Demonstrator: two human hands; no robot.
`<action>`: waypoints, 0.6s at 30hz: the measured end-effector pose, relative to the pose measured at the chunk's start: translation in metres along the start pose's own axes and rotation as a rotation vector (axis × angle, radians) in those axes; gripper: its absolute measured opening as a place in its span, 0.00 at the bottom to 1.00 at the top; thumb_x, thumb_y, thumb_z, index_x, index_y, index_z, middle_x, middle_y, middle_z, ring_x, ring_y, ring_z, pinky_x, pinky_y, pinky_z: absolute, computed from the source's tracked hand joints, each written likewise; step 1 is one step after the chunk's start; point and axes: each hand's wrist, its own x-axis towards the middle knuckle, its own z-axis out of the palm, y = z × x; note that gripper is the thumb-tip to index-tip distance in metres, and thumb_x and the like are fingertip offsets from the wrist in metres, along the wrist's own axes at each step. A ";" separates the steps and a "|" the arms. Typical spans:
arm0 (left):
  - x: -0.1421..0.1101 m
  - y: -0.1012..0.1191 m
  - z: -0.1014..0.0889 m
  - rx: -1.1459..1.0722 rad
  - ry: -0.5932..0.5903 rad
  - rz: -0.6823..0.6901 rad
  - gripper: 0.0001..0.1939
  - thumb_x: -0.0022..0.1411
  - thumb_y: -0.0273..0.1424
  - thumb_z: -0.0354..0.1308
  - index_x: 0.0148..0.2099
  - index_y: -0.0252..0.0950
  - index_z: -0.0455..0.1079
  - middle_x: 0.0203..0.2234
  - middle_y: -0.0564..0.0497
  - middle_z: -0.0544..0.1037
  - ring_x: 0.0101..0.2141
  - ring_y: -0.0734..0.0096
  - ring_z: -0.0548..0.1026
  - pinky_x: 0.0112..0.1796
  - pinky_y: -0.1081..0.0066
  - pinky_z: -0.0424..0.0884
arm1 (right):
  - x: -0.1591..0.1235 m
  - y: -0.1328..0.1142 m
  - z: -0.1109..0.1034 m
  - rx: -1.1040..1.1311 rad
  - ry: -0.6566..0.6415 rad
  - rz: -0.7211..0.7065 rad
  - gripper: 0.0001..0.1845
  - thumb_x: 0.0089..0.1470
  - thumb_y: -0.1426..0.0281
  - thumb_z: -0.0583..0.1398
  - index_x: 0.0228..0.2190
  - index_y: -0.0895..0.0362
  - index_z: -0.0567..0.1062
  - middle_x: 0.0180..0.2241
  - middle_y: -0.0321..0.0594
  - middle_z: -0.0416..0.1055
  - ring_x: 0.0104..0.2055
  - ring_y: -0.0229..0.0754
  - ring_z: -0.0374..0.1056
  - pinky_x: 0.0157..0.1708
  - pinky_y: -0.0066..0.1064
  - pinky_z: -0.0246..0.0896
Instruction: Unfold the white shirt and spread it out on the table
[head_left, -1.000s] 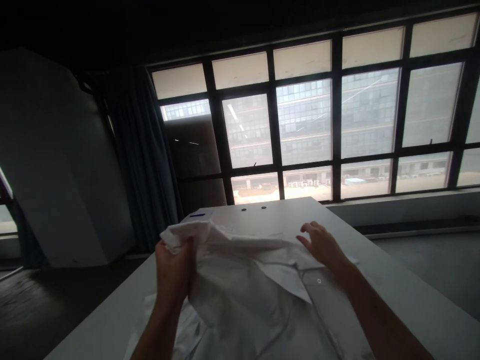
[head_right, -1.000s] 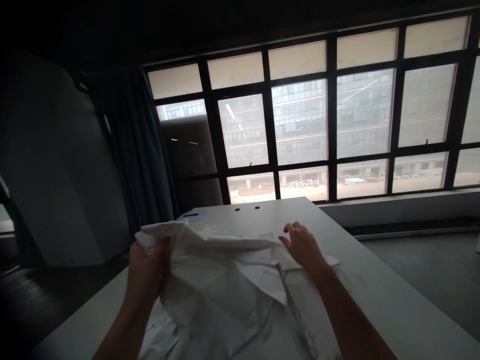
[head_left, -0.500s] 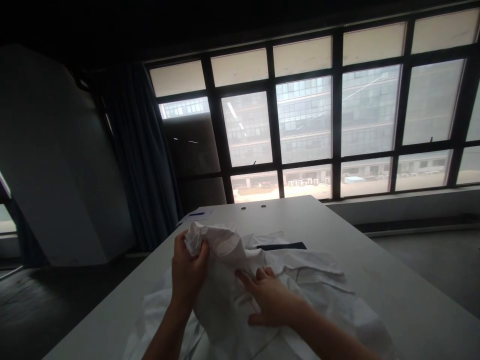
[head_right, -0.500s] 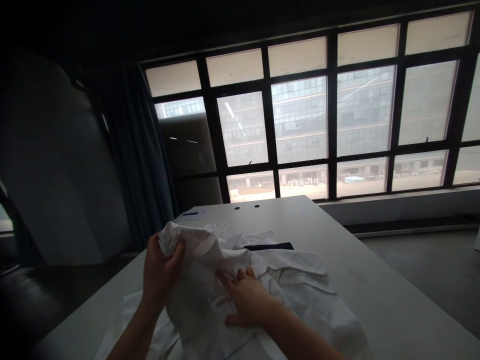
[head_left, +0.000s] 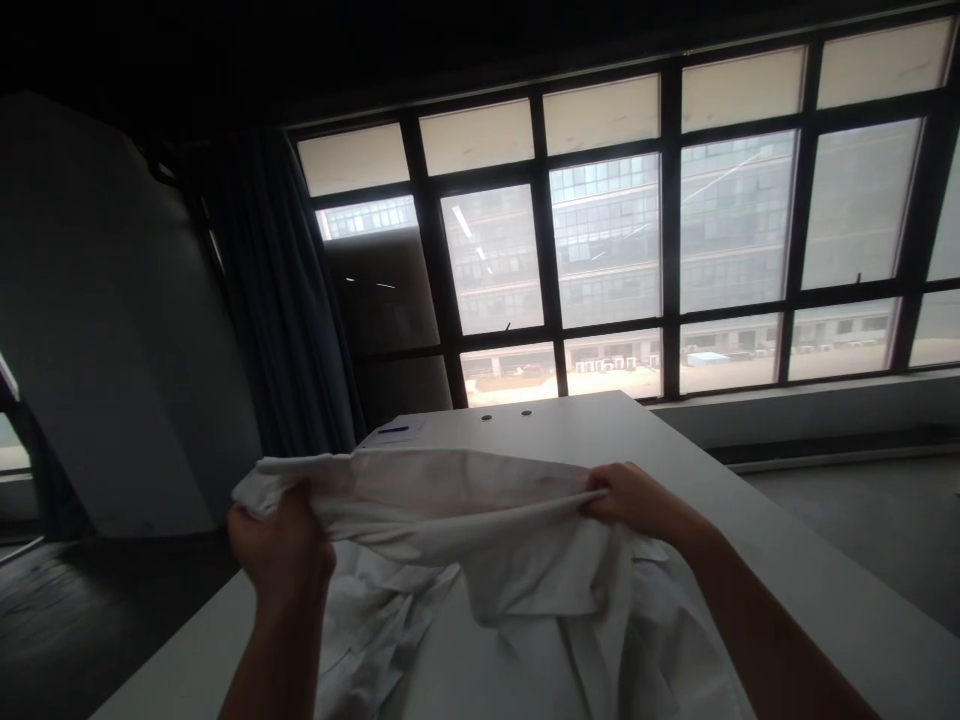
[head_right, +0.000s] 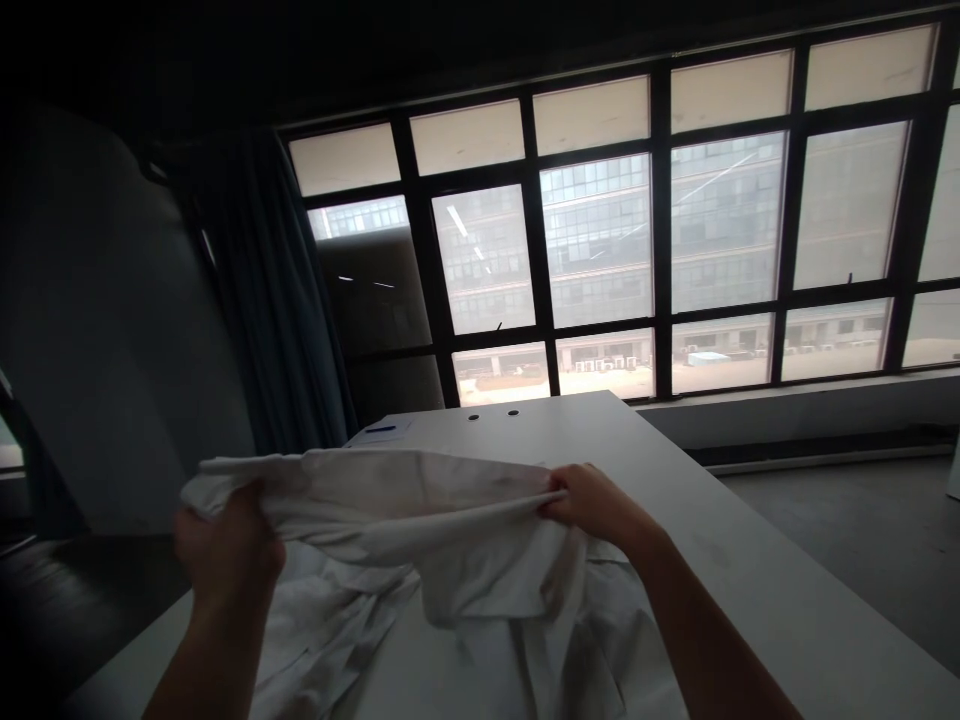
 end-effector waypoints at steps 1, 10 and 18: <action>0.001 0.001 0.001 -0.021 0.015 -0.044 0.25 0.45 0.31 0.65 0.47 0.36 0.65 0.38 0.53 0.75 0.40 0.65 0.76 0.43 0.64 0.75 | 0.000 0.002 -0.004 0.062 0.027 -0.010 0.12 0.49 0.58 0.65 0.30 0.54 0.77 0.31 0.40 0.76 0.36 0.47 0.70 0.36 0.34 0.58; 0.012 0.009 -0.006 -0.068 0.182 0.035 0.22 0.49 0.26 0.62 0.45 0.39 0.59 0.45 0.54 0.76 0.51 0.59 0.74 0.53 0.60 0.71 | -0.018 -0.003 -0.018 0.265 -0.101 -0.013 0.47 0.43 0.47 0.68 0.60 0.51 0.63 0.42 0.42 0.75 0.40 0.48 0.71 0.38 0.36 0.65; 0.005 0.044 -0.013 -0.058 0.262 0.167 0.24 0.45 0.24 0.62 0.43 0.41 0.56 0.46 0.57 0.74 0.51 0.64 0.74 0.55 0.64 0.69 | -0.006 -0.027 0.112 -0.018 -0.383 -0.178 0.62 0.22 0.49 0.76 0.59 0.53 0.67 0.68 0.56 0.50 0.65 0.70 0.54 0.56 0.52 0.59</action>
